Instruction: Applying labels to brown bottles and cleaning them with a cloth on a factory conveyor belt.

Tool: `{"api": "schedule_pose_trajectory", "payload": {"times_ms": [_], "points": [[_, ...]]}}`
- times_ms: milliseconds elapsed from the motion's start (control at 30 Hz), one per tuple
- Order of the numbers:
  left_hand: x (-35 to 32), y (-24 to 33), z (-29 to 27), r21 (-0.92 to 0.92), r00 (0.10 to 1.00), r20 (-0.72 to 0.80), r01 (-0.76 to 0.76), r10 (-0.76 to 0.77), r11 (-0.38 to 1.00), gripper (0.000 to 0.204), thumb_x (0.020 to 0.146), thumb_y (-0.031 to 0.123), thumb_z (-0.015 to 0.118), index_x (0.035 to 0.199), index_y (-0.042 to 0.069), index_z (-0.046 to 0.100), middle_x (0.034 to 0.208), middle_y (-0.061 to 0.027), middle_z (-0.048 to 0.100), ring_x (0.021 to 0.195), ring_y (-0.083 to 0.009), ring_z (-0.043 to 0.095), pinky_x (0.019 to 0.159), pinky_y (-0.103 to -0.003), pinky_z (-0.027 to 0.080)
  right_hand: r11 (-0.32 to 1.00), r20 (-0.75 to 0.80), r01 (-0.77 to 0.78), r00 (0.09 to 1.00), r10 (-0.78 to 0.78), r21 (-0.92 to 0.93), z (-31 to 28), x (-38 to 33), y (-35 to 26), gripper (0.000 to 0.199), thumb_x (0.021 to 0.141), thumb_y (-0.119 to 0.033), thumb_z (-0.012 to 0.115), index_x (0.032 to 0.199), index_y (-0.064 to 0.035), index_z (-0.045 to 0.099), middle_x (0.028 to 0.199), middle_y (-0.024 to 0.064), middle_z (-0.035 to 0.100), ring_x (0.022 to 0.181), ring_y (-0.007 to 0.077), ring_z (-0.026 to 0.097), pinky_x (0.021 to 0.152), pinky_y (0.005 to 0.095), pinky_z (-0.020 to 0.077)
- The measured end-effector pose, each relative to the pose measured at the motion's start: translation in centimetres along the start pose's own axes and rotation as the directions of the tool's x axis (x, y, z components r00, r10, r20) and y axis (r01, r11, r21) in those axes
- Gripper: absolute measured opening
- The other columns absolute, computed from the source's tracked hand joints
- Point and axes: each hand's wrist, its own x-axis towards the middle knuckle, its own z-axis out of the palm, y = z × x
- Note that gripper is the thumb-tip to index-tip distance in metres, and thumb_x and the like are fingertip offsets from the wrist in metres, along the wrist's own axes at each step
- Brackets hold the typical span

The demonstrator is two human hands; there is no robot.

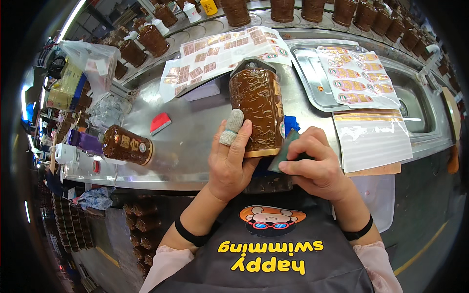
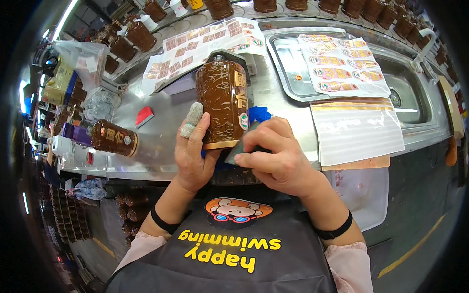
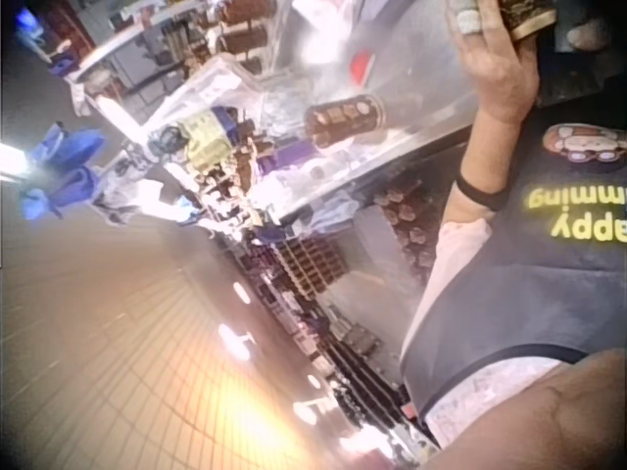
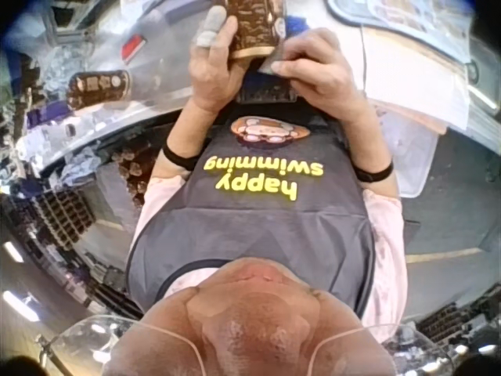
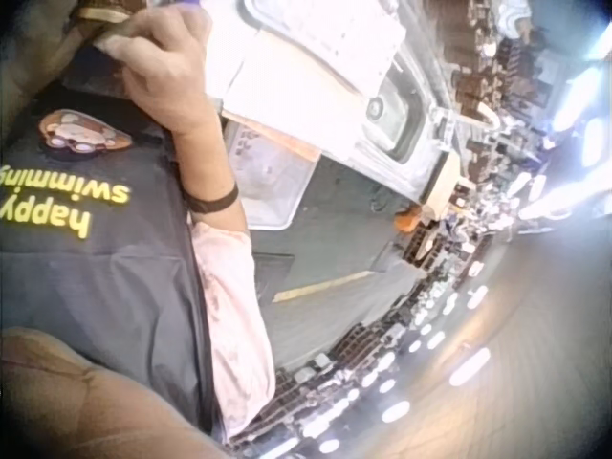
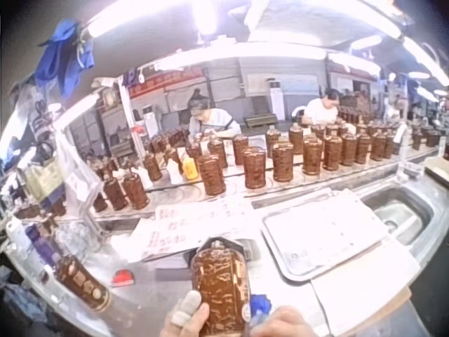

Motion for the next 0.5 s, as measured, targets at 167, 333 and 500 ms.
{"api": "schedule_pose_trajectory", "payload": {"times_ms": [167,333,500], "points": [[-0.5,0.1,0.1,-0.086,0.997,-0.029,0.065,-0.068,0.994,0.057,0.087,0.018,0.070,0.134,-0.006,0.047,0.130,-0.0267,0.054,0.116,-0.0410,0.055,0.098,-0.043,0.044,0.998,0.054,-0.064,0.997,0.064,-0.005,-0.9,-1.6,0.7,0.030,0.059,0.002,0.071,0.085,-0.0120,0.067,0.086,0.0008,0.058,0.085,0.0236,0.054,0.079,0.0377,0.0400],[-2.2,-0.3,0.7,-0.258,0.975,0.014,0.220,-0.224,0.941,0.059,0.092,0.022,0.065,0.137,-0.009,0.040,0.126,-0.0276,0.055,0.108,-0.0413,0.059,0.092,-0.042,0.047,0.999,-0.032,0.001,0.999,0.000,0.035,-0.8,1.3,-0.4,0.030,0.060,0.002,0.070,0.086,-0.0122,0.067,0.086,0.0003,0.058,0.084,0.0229,0.054,0.078,0.0373,0.0400],[-2.3,-0.3,0.9,-0.233,0.973,0.016,0.227,-0.230,0.946,0.059,0.093,0.023,0.063,0.137,-0.009,0.039,0.125,-0.0267,0.055,0.109,-0.0399,0.059,0.093,-0.041,0.047,0.998,0.012,0.019,1.000,-0.018,-0.052,-0.1,-0.1,-0.1,0.028,0.060,0.001,0.071,0.085,-0.0123,0.067,0.088,0.0011,0.058,0.084,0.0229,0.054,0.078,0.0383,0.0398]]}}
